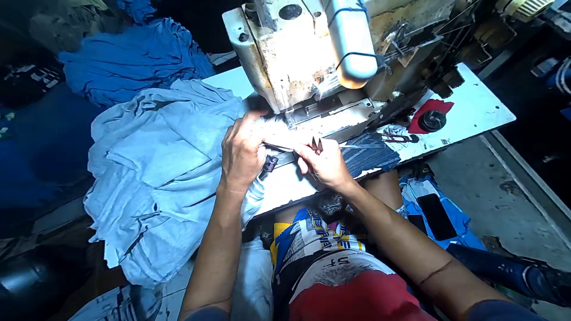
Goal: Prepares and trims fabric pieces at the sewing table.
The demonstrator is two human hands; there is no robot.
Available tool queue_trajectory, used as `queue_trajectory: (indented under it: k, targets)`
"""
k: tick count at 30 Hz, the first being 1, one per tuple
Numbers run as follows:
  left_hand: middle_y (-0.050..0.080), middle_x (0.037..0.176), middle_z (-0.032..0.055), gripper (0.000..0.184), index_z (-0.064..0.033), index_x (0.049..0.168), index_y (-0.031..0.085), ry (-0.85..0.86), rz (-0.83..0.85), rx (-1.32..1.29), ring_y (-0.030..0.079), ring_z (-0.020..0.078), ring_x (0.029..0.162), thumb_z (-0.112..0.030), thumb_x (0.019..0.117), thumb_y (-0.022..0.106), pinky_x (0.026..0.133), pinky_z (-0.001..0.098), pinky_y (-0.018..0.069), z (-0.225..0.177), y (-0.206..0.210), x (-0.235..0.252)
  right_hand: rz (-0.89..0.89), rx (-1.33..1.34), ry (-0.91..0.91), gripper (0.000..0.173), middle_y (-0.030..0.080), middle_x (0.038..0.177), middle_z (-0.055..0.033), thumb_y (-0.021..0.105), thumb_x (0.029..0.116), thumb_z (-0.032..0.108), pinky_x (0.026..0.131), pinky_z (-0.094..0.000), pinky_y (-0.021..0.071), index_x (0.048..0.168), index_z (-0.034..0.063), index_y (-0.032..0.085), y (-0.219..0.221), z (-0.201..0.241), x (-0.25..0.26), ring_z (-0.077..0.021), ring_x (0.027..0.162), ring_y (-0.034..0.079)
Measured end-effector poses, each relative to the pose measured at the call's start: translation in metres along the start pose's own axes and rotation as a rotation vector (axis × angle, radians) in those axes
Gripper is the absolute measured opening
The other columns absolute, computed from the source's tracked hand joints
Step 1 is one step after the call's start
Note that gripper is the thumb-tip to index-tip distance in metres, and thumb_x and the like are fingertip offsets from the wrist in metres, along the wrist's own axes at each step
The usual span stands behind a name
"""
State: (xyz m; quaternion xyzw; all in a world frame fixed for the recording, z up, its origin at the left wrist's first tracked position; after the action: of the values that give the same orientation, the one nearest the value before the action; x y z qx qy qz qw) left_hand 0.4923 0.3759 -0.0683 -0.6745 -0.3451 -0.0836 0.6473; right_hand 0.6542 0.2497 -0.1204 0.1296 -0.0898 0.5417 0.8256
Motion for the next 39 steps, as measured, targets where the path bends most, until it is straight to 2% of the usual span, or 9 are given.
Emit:
queue_trajectory:
  k: [9,14,20,24,29,31,35,37,39]
  targets:
    - [0.058,0.146,0.0101,0.025,-0.0113,0.107,0.079,0.01,-0.014,-0.033,0.058,0.0302,0.128,-0.003,0.0888,0.064,0.102,0.0489,0.0493,0.002,0.004,-0.002,-0.011,-0.019,0.023,0.015,0.061,0.061,-0.0095,0.061,0.1046,0.015,0.04,-0.0267,0.0448,0.109,0.0032,0.068,-0.001,-0.001,0.0,-0.0143,0.044,0.053]
    - [0.052,0.151,0.0092,0.026,-0.0076,0.108,0.075,-0.024,0.018,-0.083,0.056,0.0267,0.132,-0.008,0.0866,0.06,0.103,0.047,0.0505,0.001,-0.001,-0.004,-0.035,-0.072,0.042,0.034,0.066,0.071,-0.0087,0.062,0.1016,0.007,0.045,-0.0276,0.0517,0.135,0.0112,0.068,-0.022,0.014,-0.029,-0.013,0.048,0.056]
    - [0.049,0.155,0.0051,0.042,-0.0125,0.119,0.073,-0.078,0.055,-0.145,0.052,0.0237,0.136,-0.041,0.0884,0.07,0.107,0.0479,0.0473,-0.001,-0.005,-0.011,-0.145,-0.197,-0.058,0.034,0.065,0.069,-0.0063,0.063,0.1016,0.012,0.047,-0.0283,0.0526,0.135,0.0083,0.068,-0.077,0.052,-0.061,-0.0127,0.051,0.057]
    - [0.057,0.148,0.0056,0.031,-0.0069,0.091,0.076,-0.16,-0.06,-0.225,0.054,0.0213,0.135,-0.025,0.1004,0.052,0.109,0.0444,0.0473,-0.009,-0.001,-0.006,-0.263,-0.344,-0.207,0.035,0.067,0.074,-0.0056,0.064,0.1018,0.016,0.048,-0.0297,0.0532,0.135,0.0065,0.067,-0.123,0.085,-0.062,-0.0128,0.052,0.057]
    - [0.066,0.126,0.0031,0.026,-0.0109,0.068,0.066,-0.343,-0.04,-0.015,0.064,0.0255,0.107,-0.019,0.0923,0.069,0.082,0.051,0.0546,-0.031,-0.002,0.002,-0.541,-0.528,-0.422,0.032,0.068,0.093,-0.0021,0.059,0.1051,0.019,0.057,-0.0278,0.0567,0.132,0.0006,0.062,-0.213,0.131,-0.048,-0.01,0.064,0.062]
    - [0.066,0.119,0.0067,0.02,-0.0117,0.077,0.066,-0.39,0.013,0.042,0.065,0.0305,0.102,-0.026,0.0904,0.072,0.076,0.056,0.0546,-0.034,-0.001,0.005,-0.679,-0.577,-0.418,0.028,0.062,0.092,0.0025,0.052,0.1087,0.023,0.061,-0.0235,0.0528,0.127,0.0044,0.06,-0.27,0.135,-0.035,-0.0047,0.067,0.057]
    - [0.06,0.129,0.0165,0.045,-0.0126,0.131,0.06,-0.452,0.066,0.095,0.066,0.0367,0.105,-0.032,0.0911,0.07,0.076,0.06,0.0554,-0.033,0.007,0.013,-0.672,-0.441,-0.257,0.025,0.062,0.09,0.0129,0.051,0.1087,0.034,0.047,-0.0141,0.0357,0.123,0.0181,0.063,-0.332,0.153,0.035,0.0037,0.052,0.041]
    - [0.059,0.127,0.0171,0.043,-0.0102,0.128,0.063,-0.458,0.062,0.113,0.067,0.0359,0.102,-0.029,0.0903,0.07,0.074,0.0592,0.0561,-0.034,0.01,0.016,-0.521,-0.298,-0.15,0.023,0.064,0.093,0.0129,0.048,0.1094,0.037,0.043,-0.0149,0.0365,0.123,0.0238,0.06,-0.334,0.158,0.069,0.0019,0.05,0.042]
    - [0.062,0.121,0.0152,0.032,-0.0108,0.117,0.068,-0.441,0.013,0.104,0.067,0.0343,0.098,-0.028,0.0904,0.071,0.072,0.0572,0.0565,-0.032,0.015,0.014,-0.436,-0.238,-0.057,0.02,0.051,0.072,0.0122,0.045,0.1088,0.042,0.044,-0.0196,0.0376,0.1,0.0277,0.057,-0.329,0.155,0.094,-0.0017,0.048,0.04]
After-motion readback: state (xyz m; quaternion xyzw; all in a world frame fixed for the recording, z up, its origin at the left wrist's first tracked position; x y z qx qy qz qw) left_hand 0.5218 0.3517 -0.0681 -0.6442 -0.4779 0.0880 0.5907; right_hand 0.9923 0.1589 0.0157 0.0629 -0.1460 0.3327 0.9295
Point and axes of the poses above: each hand's wrist, its own x-axis towards the middle knuckle, its own y-axis out of the palm, z = x × y, the point moved 2 cm from there along x, towards the middle knuckle
